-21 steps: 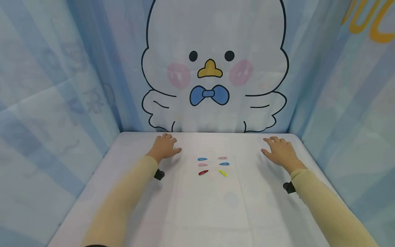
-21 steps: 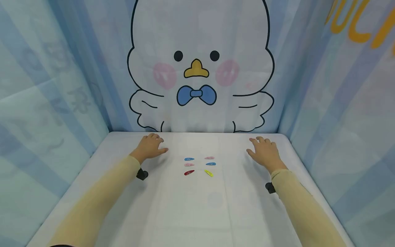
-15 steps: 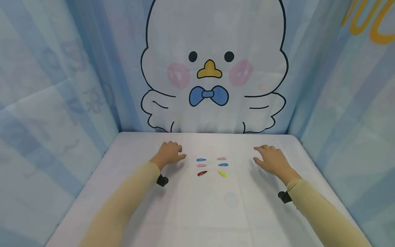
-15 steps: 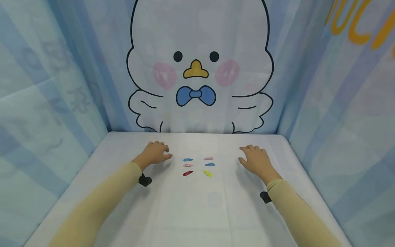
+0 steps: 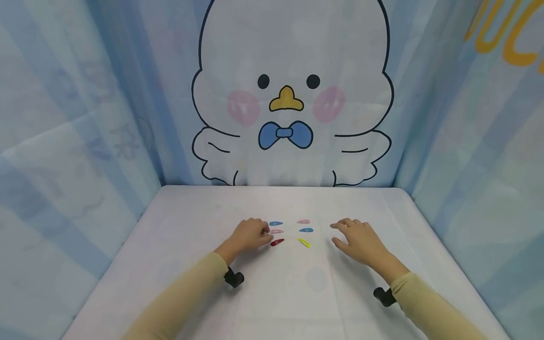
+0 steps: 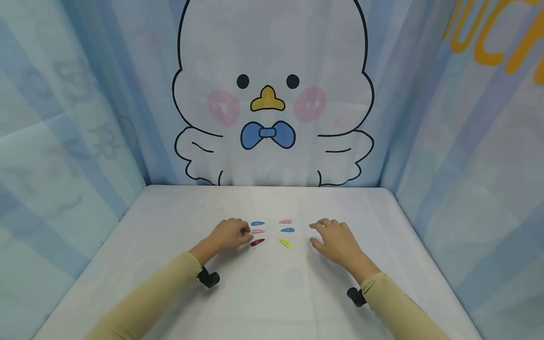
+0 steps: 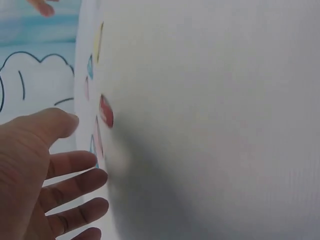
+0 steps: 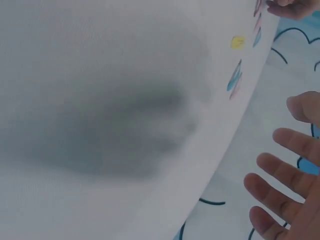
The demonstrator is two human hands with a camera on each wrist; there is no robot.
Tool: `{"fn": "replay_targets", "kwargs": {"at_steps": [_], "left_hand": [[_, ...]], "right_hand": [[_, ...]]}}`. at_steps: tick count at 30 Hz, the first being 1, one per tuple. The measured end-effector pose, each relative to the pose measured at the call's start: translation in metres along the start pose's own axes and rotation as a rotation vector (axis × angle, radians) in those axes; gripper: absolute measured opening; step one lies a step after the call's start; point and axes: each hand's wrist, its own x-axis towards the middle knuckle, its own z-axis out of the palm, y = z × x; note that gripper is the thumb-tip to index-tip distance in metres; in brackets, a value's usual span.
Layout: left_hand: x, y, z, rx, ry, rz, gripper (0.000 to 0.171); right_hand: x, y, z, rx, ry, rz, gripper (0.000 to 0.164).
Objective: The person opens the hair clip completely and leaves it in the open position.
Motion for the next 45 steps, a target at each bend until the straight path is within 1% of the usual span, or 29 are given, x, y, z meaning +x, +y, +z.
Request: {"fn": "replay_targets", "kwargs": {"at_steps": [4, 8, 10, 13, 17, 22, 25, 28, 32, 35, 39, 45], "left_hand": [[0.0, 0.012, 0.005, -0.007, 0.006, 0.002, 0.032], [0.003, 0.016, 0.008, 0.013, 0.025, 0.012, 0.03], [0.005, 0.017, 0.01, 0.014, 0.032, 0.025, 0.026], [0.006, 0.017, 0.013, -0.005, 0.04, 0.063, 0.018], [0.004, 0.015, 0.02, -0.061, 0.057, 0.116, 0.011], [-0.001, 0.013, 0.025, -0.094, 0.072, 0.126, 0.008], [-0.004, 0.013, 0.025, -0.108, 0.085, 0.116, 0.006], [-0.006, 0.015, 0.022, -0.14, 0.115, 0.125, 0.006], [-0.012, 0.02, 0.016, -0.154, 0.14, 0.14, 0.007], [-0.017, 0.025, 0.011, -0.156, 0.147, 0.146, 0.007], [-0.026, 0.032, 0.003, -0.202, 0.159, 0.161, 0.006], [-0.039, 0.044, -0.009, -0.273, 0.222, 0.241, 0.005]], "right_hand": [[-0.003, -0.009, -0.004, 0.02, -0.021, -0.01, 0.038], [-0.007, -0.014, -0.011, 0.06, -0.064, -0.012, 0.037], [-0.009, -0.015, -0.014, 0.083, -0.081, -0.014, 0.036], [-0.011, -0.018, -0.016, 0.121, -0.092, -0.02, 0.036], [-0.014, -0.023, -0.013, 0.14, -0.098, -0.023, 0.036], [-0.017, -0.027, -0.01, 0.136, -0.093, -0.022, 0.034], [-0.018, -0.029, -0.01, 0.143, -0.09, -0.026, 0.034], [-0.018, -0.03, -0.012, 0.136, -0.074, -0.04, 0.034], [-0.019, -0.032, -0.017, 0.104, -0.055, -0.055, 0.033], [-0.019, -0.036, -0.02, 0.088, -0.053, -0.057, 0.033], [-0.018, -0.042, -0.025, 0.085, -0.039, -0.064, 0.033], [-0.017, -0.049, -0.03, 0.109, 0.015, -0.052, 0.031]]}}
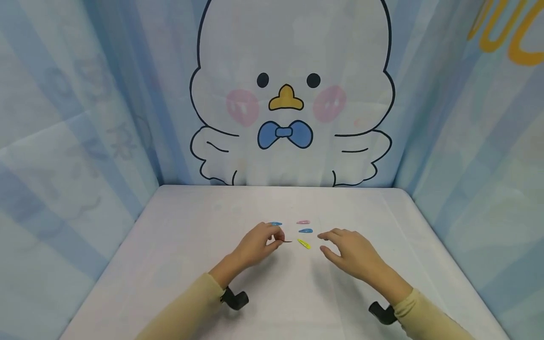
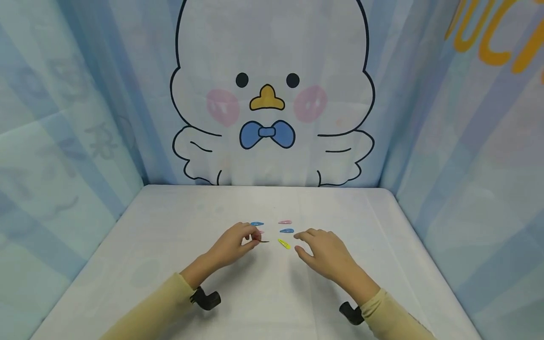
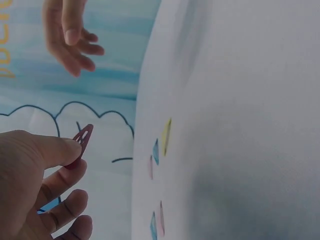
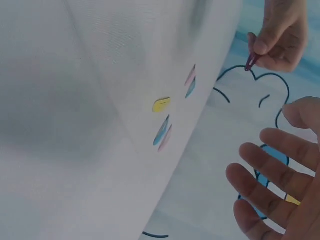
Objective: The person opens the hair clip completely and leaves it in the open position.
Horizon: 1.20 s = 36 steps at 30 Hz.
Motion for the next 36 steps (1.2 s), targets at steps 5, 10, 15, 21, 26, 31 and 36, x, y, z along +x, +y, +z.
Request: {"fn": "replay_targets", "kwargs": {"at_steps": [5, 10, 15, 21, 26, 31, 36], "left_hand": [[-0.006, 0.017, -0.007, -0.017, 0.053, 0.02, 0.006], [-0.014, 0.035, -0.014, -0.041, 0.089, -0.003, 0.006], [-0.019, 0.051, -0.022, -0.064, 0.106, 0.027, 0.006], [-0.024, 0.068, -0.031, -0.097, 0.152, 0.12, 0.008], [-0.031, 0.081, -0.039, -0.115, 0.167, 0.187, 0.004], [-0.041, 0.095, -0.049, -0.136, 0.204, 0.225, 0.005], [-0.043, 0.105, -0.055, -0.17, 0.273, 0.251, 0.005]], "right_hand": [[-0.001, -0.006, -0.004, 0.033, 0.086, 0.043, 0.027], [-0.005, -0.013, -0.009, 0.08, 0.155, 0.069, 0.026], [-0.007, -0.022, -0.018, 0.131, 0.221, 0.032, 0.026], [-0.01, -0.034, -0.029, 0.157, 0.304, -0.086, 0.028], [-0.015, -0.045, -0.037, 0.184, 0.327, -0.136, 0.022], [-0.02, -0.053, -0.046, 0.284, 0.272, -0.126, 0.012], [-0.026, -0.056, -0.057, 0.412, 0.25, -0.139, 0.015]]}}
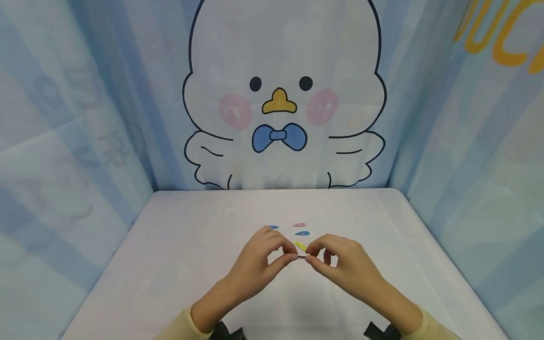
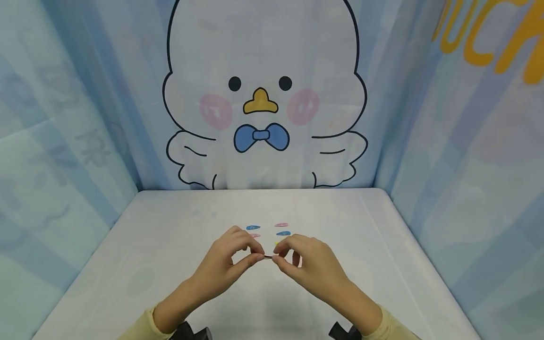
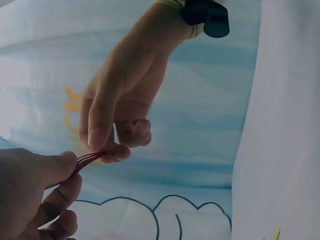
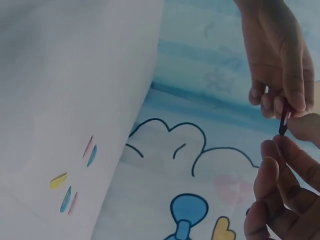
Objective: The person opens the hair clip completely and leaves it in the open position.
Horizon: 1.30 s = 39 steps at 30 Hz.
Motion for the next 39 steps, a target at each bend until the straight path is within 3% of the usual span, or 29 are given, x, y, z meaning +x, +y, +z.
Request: {"fn": "replay_targets", "kwargs": {"at_steps": [8, 14, 23, 31, 34, 39], "left_hand": [[-0.001, 0.008, -0.002, -0.044, 0.041, -0.018, 0.005], [-0.002, 0.014, -0.006, -0.033, 0.094, -0.028, 0.015], [0.0, 0.017, -0.008, -0.063, 0.145, 0.05, 0.015], [0.002, 0.019, -0.006, -0.059, 0.197, 0.08, 0.018], [0.003, 0.019, -0.005, -0.063, 0.232, 0.089, 0.019], [0.006, 0.02, -0.004, -0.069, 0.292, 0.122, 0.021]], "right_hand": [[-0.001, -0.005, -0.004, 0.04, 0.038, -0.001, 0.023], [-0.001, -0.009, -0.007, 0.099, 0.143, -0.012, 0.03], [0.002, -0.018, -0.01, 0.335, 0.225, 0.011, 0.032], [-0.002, -0.023, -0.006, 0.348, 0.27, 0.038, 0.04], [-0.002, -0.024, -0.002, 0.335, 0.334, 0.006, 0.04], [0.002, -0.026, 0.005, 0.333, 0.476, -0.142, 0.031]]}}
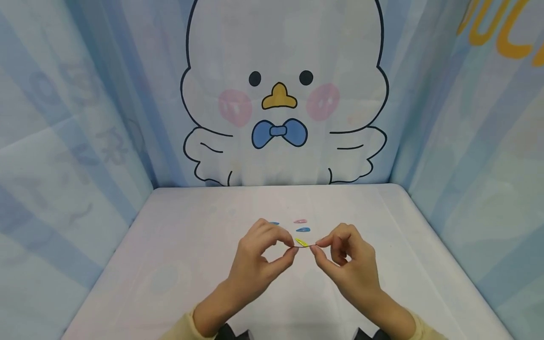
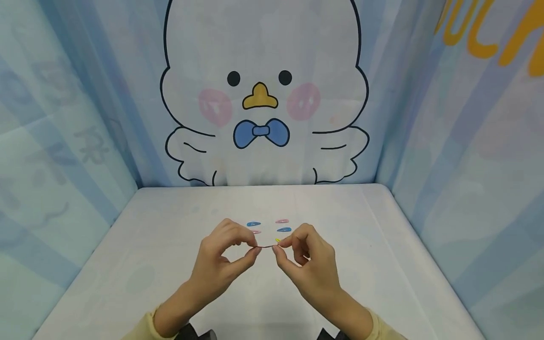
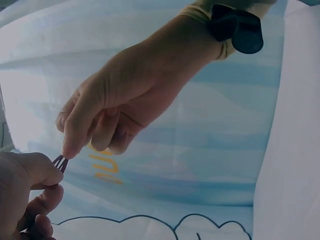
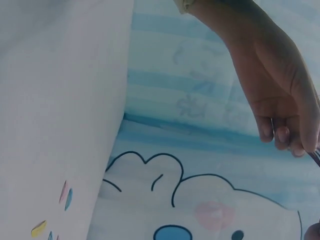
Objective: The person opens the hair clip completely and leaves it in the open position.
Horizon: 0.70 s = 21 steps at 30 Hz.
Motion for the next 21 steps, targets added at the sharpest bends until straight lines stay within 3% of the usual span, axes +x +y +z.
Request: {"fn": "replay_targets", "kwargs": {"at_steps": [7, 21], "left_hand": [[0.003, 0.003, 0.002, -0.021, 0.033, 0.036, 0.021], [0.006, 0.007, 0.005, -0.102, 0.068, 0.089, 0.024]], "right_hand": [[-0.001, 0.003, 0.006, 0.002, 0.107, -0.125, 0.046], [0.005, 0.002, 0.017, 0.104, 0.269, -0.324, 0.053]]}}
